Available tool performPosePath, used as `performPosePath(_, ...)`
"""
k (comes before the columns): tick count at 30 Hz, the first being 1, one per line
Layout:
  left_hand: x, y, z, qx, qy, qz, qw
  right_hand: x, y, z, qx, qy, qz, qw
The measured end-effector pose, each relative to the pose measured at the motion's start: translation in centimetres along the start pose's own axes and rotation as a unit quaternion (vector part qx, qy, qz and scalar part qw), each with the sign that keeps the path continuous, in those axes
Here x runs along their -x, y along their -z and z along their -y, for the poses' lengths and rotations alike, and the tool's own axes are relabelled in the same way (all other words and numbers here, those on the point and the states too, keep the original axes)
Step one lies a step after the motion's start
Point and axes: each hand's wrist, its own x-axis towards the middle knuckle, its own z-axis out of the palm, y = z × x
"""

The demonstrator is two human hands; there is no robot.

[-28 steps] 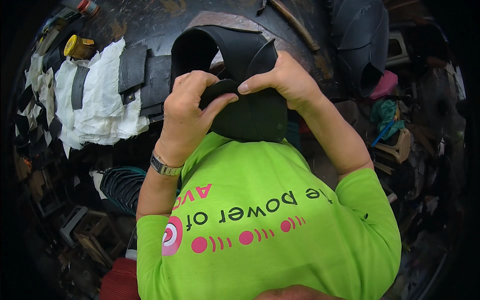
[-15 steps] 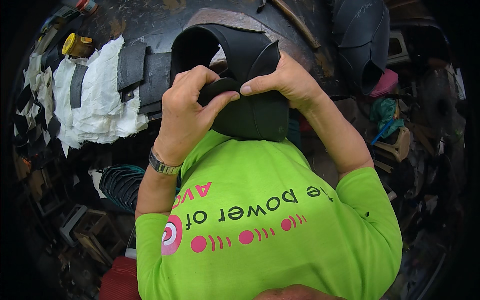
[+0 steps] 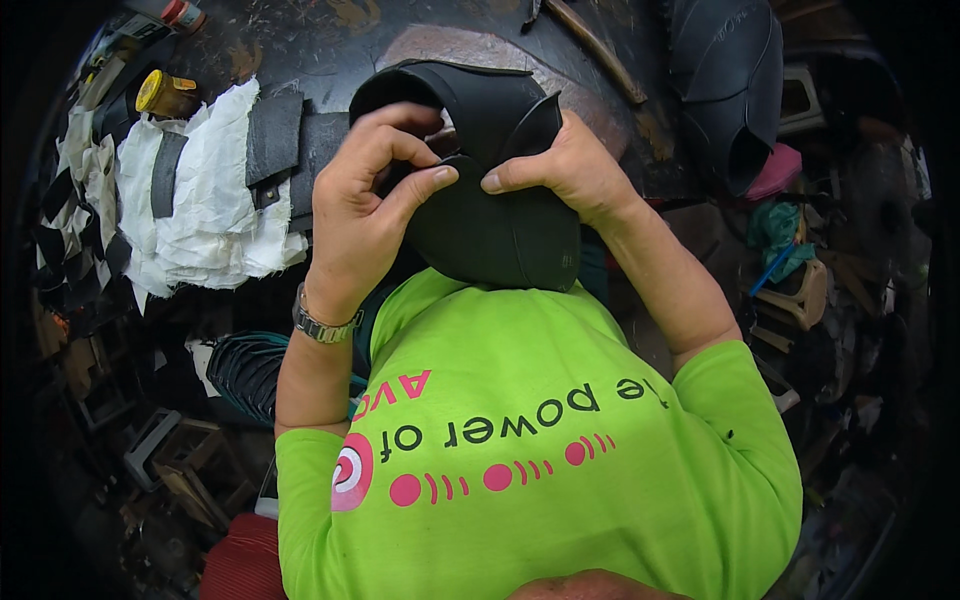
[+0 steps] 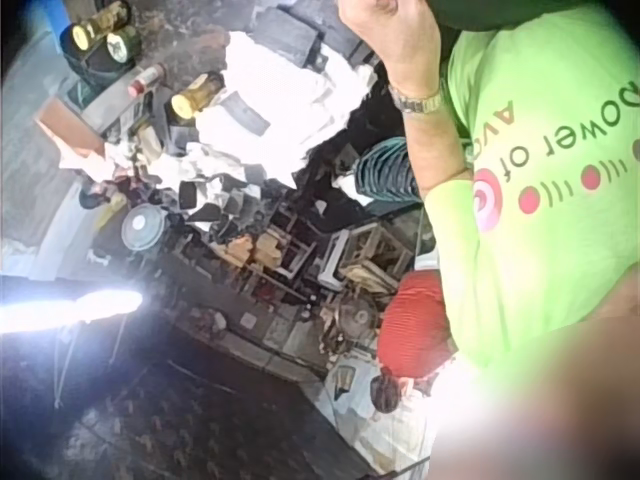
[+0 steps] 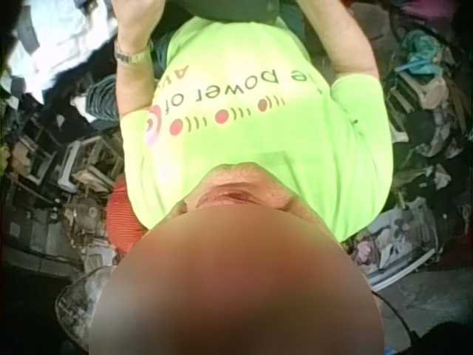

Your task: The person fits a black rubber patch onto the toe of a shoe, taps it with a hammer, and then applies a paste from a yellow container to multiple small black rubber pieces on a workbench.

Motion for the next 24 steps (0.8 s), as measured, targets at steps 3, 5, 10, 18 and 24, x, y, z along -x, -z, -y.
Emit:
performPosePath(3,-0.22,0.30,-0.23,0.082,0.078,0.050,0.992,0.01,0.06,-0.17,-0.017,-0.010,0.004,1.000)
performPosePath(5,-0.43,0.45,-0.32,0.101,0.093,0.065,0.988,-0.06,0.07,-0.32,-0.029,-0.012,0.007,0.999)
performPosePath(10,-0.94,0.58,-0.02,0.103,0.088,0.080,0.988,-0.40,-0.02,-0.60,-0.016,-0.012,0.012,1.000)
performPosePath(18,-0.85,1.01,0.43,0.110,0.089,0.076,0.987,-0.20,-0.22,-0.38,-0.042,-0.015,0.025,0.999)
performPosePath(24,-0.79,0.52,0.58,0.111,0.083,0.051,0.989,-0.07,-0.32,-0.25,-0.044,-0.014,0.027,0.999)
